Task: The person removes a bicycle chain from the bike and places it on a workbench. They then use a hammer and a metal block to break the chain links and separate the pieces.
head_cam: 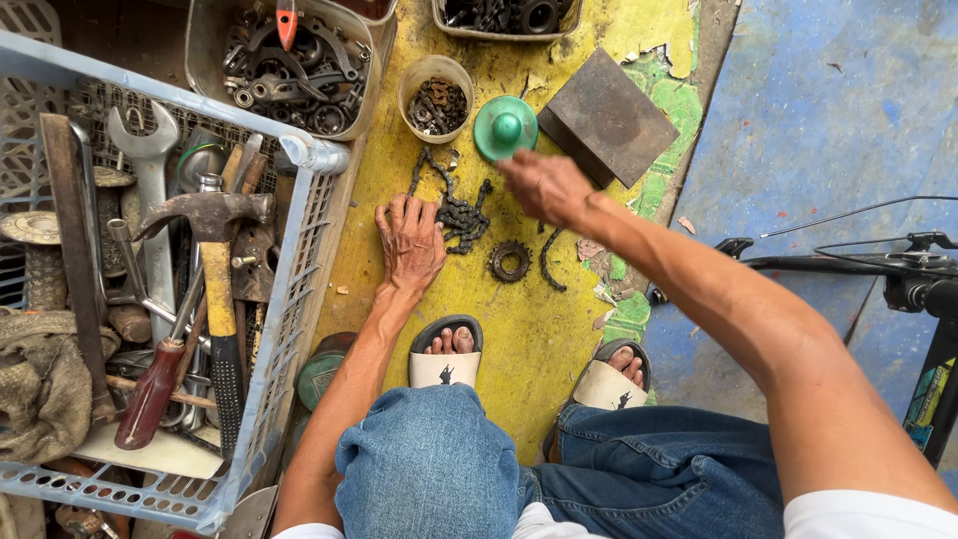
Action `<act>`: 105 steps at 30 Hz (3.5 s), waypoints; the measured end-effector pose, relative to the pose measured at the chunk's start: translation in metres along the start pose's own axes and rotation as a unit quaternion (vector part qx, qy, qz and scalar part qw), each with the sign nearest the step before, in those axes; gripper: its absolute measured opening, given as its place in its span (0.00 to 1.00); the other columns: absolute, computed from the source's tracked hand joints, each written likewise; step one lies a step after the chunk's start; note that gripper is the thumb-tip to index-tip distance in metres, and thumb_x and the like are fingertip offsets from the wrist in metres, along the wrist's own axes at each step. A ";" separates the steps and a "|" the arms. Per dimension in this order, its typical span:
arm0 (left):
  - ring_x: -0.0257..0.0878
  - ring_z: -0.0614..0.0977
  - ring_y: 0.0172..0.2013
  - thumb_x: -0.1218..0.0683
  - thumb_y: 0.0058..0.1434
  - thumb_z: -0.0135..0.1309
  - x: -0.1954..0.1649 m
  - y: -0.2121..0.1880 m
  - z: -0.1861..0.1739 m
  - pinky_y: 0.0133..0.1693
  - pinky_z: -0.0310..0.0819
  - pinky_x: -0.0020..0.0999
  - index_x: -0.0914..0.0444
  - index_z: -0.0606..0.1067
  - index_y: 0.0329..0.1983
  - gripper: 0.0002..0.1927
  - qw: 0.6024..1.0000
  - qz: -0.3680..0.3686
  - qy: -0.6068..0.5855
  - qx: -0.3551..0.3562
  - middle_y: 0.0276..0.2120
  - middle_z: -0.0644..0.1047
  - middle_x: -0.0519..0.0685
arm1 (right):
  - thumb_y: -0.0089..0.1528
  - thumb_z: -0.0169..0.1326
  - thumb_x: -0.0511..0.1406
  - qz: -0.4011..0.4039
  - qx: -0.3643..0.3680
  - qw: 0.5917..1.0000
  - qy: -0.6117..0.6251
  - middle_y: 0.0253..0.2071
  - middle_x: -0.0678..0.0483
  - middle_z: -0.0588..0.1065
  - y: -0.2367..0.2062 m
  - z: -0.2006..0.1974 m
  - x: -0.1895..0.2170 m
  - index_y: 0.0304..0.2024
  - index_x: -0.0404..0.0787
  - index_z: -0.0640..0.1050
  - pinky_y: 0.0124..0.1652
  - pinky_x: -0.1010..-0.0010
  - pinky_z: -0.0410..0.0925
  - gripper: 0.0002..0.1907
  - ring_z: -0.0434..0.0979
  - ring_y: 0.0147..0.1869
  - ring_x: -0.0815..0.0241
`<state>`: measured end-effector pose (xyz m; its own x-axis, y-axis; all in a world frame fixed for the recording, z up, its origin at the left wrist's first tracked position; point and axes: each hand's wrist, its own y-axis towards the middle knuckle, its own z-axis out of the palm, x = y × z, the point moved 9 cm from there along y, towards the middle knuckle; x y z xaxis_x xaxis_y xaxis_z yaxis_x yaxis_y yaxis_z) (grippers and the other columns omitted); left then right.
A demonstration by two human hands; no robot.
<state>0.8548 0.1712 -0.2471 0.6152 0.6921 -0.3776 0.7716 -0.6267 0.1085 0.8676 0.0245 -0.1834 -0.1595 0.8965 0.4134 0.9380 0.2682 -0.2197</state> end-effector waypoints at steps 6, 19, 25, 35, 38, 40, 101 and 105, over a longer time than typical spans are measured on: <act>0.51 0.68 0.57 0.56 0.57 0.61 0.001 -0.001 0.000 0.60 0.53 0.58 0.63 0.73 0.45 0.15 1.000 -0.020 0.017 0.008 0.45 0.71 0.54 | 0.69 0.40 0.29 0.066 0.097 0.991 -0.058 0.45 0.40 0.69 0.002 0.025 0.009 0.55 0.40 0.69 0.16 0.69 0.71 0.13 0.71 0.24 0.56; 0.48 0.68 0.58 0.56 0.55 0.57 -0.014 0.006 0.018 0.64 0.53 0.58 0.64 0.72 0.56 0.24 0.999 -0.023 -0.022 0.009 0.51 0.71 0.55 | 0.69 0.47 0.34 0.099 0.049 0.994 0.014 0.43 0.43 0.70 -0.009 0.034 0.002 0.49 0.38 0.69 0.25 0.60 0.72 0.08 0.73 0.30 0.52; 0.53 0.65 0.61 0.48 0.60 0.61 -0.031 0.012 0.020 0.63 0.48 0.64 0.64 0.71 0.61 0.28 0.999 0.005 -0.022 0.037 0.54 0.71 0.56 | 0.61 0.55 0.38 0.095 0.043 0.992 0.069 0.44 0.40 0.71 -0.012 0.025 0.006 0.55 0.39 0.68 0.32 0.49 0.71 0.22 0.76 0.36 0.43; 0.56 0.64 0.61 0.49 0.55 0.62 -0.046 0.025 0.021 0.63 0.48 0.62 0.64 0.74 0.50 0.23 0.995 0.035 -0.037 0.083 0.54 0.70 0.59 | 0.67 0.45 0.30 0.046 0.062 0.995 0.069 0.46 0.43 0.72 -0.010 0.019 0.014 0.54 0.37 0.71 0.34 0.54 0.73 0.13 0.77 0.36 0.45; 0.55 0.67 0.59 0.52 0.61 0.59 -0.045 0.030 0.021 0.64 0.50 0.59 0.63 0.74 0.50 0.17 0.990 -0.002 -0.130 0.054 0.50 0.74 0.56 | 0.63 0.46 0.28 0.016 0.027 0.992 0.119 0.43 0.43 0.75 -0.011 0.012 0.012 0.54 0.37 0.73 0.31 0.54 0.72 0.16 0.77 0.33 0.45; 0.51 0.72 0.55 0.53 0.64 0.57 -0.039 0.036 0.029 0.61 0.58 0.56 0.62 0.74 0.49 0.13 0.973 -0.075 -0.204 0.073 0.47 0.75 0.55 | 0.66 0.47 0.30 0.028 0.039 0.987 0.153 0.42 0.45 0.77 -0.015 0.014 0.004 0.51 0.37 0.75 0.31 0.55 0.73 0.12 0.78 0.31 0.46; 0.44 0.78 0.38 0.58 0.60 0.60 -0.150 0.173 0.041 0.39 0.75 0.40 0.58 0.84 0.40 0.07 0.966 -0.032 -0.231 0.113 0.37 0.74 0.51 | 0.62 0.58 0.34 -0.028 -0.167 0.977 0.126 0.35 0.50 0.77 -0.124 -0.041 -0.072 0.41 0.43 0.77 0.29 0.59 0.73 0.06 0.80 0.31 0.48; 0.47 0.79 0.38 0.58 0.58 0.61 -0.149 0.171 0.043 0.39 0.74 0.42 0.59 0.84 0.39 0.07 0.970 -0.011 -0.227 0.089 0.39 0.74 0.52 | 0.56 0.55 0.30 0.021 0.038 0.999 0.024 0.47 0.43 0.71 -0.116 0.024 -0.070 0.63 0.41 0.70 0.25 0.54 0.71 0.30 0.78 0.31 0.43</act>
<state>0.8884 -0.0545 -0.2120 0.4333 0.5022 -0.7483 0.7191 -0.6932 -0.0488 0.7625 -0.0615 -0.2080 -0.1035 0.8905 0.4431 0.9170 0.2580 -0.3042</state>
